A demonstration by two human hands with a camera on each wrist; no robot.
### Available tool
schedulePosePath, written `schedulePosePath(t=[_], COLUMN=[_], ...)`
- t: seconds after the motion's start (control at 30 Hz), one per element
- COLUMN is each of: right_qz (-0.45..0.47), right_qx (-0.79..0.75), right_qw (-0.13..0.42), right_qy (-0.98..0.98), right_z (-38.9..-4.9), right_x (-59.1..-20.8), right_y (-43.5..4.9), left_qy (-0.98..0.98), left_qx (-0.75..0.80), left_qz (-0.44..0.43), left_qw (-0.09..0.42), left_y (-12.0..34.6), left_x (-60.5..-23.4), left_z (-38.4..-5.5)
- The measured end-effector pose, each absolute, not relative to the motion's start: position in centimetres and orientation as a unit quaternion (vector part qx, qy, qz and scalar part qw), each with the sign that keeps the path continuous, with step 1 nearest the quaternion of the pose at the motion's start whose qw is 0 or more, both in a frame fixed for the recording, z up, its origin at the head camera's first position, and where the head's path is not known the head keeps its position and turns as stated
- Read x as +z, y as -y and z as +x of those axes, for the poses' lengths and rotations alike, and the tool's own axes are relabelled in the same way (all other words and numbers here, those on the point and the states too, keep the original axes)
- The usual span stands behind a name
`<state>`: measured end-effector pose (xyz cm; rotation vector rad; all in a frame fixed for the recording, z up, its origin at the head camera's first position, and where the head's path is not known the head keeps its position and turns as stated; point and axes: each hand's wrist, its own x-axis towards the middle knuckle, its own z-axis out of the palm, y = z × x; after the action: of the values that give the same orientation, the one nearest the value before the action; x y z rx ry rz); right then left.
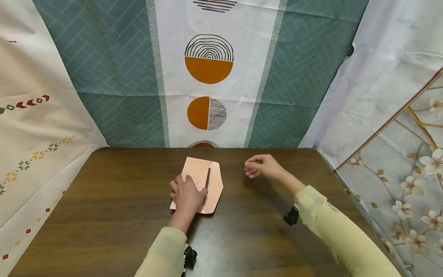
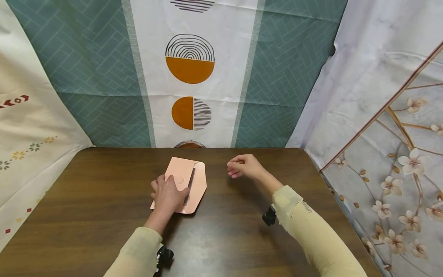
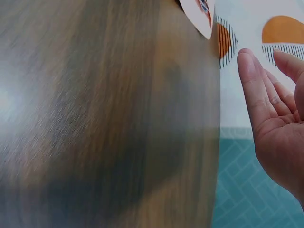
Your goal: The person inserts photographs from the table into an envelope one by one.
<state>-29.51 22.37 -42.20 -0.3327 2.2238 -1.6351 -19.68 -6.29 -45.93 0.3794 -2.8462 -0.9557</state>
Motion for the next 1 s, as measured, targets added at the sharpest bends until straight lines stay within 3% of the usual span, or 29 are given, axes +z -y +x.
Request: schedulePosePath(t=[0.63,1.0], right_qz=[-0.107,-0.133], right_qx=[-0.582,-0.494], right_qw=[0.163,0.130], right_qy=[-0.789,-0.850], right_z=[-27.7,-27.2], right_x=[-43.6,-42.8], right_y=[-25.5,-27.0], left_qy=[0.944,0.962], left_qx=[-0.301,-0.267], left_qz=[0.131,0.060], left_qw=[0.034,-0.008], left_y=[6.9,10.4], left_x=[-46.6,-44.4], left_z=[-20.1,-20.9])
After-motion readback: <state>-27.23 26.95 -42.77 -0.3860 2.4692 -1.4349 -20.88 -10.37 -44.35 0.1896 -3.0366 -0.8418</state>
